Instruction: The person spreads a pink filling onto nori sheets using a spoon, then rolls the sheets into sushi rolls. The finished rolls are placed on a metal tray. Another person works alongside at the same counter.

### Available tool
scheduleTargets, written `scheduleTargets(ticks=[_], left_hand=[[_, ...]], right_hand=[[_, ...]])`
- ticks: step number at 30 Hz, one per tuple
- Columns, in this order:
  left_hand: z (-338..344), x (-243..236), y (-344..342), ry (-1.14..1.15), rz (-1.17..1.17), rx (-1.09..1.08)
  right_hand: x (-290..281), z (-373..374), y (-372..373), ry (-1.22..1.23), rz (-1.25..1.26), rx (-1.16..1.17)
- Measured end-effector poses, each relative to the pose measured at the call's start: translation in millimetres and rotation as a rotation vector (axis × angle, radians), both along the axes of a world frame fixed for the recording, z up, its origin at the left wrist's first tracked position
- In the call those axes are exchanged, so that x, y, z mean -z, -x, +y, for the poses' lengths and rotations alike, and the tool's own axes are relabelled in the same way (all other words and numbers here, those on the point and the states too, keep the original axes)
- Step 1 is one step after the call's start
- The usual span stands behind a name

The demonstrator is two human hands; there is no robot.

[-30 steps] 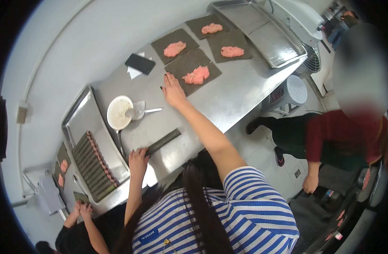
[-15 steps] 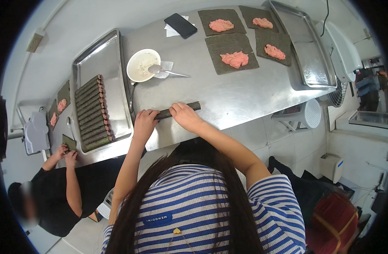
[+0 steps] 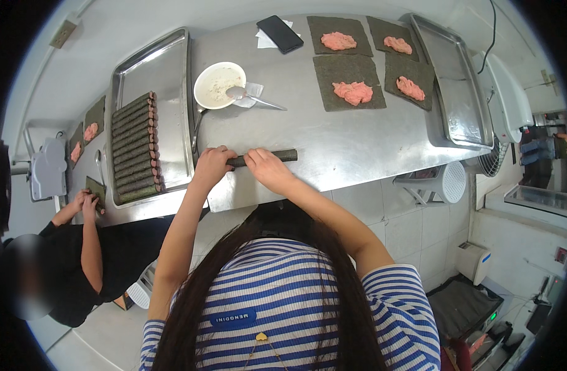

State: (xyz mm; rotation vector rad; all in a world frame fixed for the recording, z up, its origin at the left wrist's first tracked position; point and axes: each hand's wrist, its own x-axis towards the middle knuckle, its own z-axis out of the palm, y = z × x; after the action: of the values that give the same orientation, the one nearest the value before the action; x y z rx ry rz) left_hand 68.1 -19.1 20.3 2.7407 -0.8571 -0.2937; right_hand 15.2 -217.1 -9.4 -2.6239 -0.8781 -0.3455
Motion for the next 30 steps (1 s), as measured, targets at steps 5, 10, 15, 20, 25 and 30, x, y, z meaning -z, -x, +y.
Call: scheduleTargets(ticks=[5,10,15,20,25,30], left_hand=[[-2,-5,-22,-0.091,0.174,0.015],[-12,-20,-7,0.019,-0.033,0.065],[-13,1,9,-0.064,-0.240,0.111],[-13,7,8,-0.100,-0.265,0.122],[-11,8,8,-0.097,-0.250,0.127],[-16,9,10,-0.082,-0.213,0.120]], right_hand=[[8,8,-5,0.044,0.062,0.040],[9,6,-11,0.071,0.086,0.052],[10,10,-10,0.066,0.105,0.058],[15,-1,-1,0.090,0.071,0.123],[15,-39,11,0.107,0.095,0.191],[11,-62,20,0.099,0.157,0.257]])
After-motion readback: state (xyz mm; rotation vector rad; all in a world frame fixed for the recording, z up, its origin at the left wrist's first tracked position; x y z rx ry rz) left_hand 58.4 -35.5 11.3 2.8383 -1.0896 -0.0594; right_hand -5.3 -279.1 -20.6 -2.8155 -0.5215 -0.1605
